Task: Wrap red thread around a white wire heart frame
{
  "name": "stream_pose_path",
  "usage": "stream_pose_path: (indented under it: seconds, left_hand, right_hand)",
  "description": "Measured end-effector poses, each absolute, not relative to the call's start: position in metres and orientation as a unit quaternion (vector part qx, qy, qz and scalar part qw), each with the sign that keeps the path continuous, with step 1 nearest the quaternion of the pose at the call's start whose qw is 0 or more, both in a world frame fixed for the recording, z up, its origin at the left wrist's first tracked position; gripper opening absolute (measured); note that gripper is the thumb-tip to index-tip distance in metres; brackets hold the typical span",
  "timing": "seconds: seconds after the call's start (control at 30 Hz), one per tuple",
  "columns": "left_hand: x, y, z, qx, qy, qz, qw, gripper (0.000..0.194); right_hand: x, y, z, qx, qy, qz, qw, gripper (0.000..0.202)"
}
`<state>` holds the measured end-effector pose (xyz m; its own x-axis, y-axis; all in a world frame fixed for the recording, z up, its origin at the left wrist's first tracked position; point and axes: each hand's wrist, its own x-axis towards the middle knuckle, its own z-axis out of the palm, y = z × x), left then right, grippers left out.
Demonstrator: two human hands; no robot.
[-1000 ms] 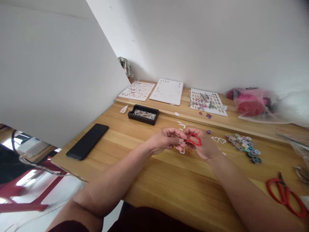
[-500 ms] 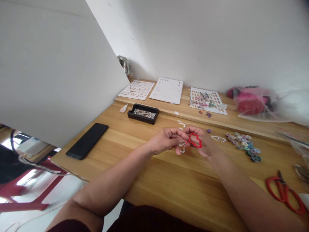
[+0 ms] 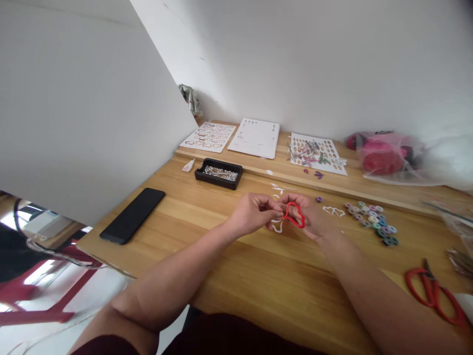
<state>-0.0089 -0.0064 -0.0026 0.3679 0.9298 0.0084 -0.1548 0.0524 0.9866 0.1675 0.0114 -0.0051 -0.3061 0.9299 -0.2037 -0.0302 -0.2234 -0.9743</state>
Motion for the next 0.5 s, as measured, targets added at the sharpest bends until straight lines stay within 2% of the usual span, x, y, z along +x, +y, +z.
stream_pose_path:
  seconds: [0.2,0.3,0.4,0.5]
  left_hand:
    - [-0.009,-0.005,-0.001,0.562,0.424,0.457,0.544,0.012]
    - [-0.009,-0.004,-0.002,0.563,0.435,0.48,0.513,0.011]
    - [-0.008,-0.005,-0.003,0.569,0.439,0.49,0.493,0.01]
    - [-0.005,-0.01,-0.003,0.573,0.426,0.489,0.5,0.011]
  right_hand:
    - [0.183,0.022,0.009,-0.545,-0.525,0.467,0.458,0.047]
    - [0.183,0.012,0.024,-0.535,-0.581,0.457,0.409,0.055]
    - [0.174,-0.005,0.03,-0.52,-0.619,0.482,0.338,0.046]
    - [0.168,-0.021,0.026,-0.535,-0.612,0.479,0.332,0.039]
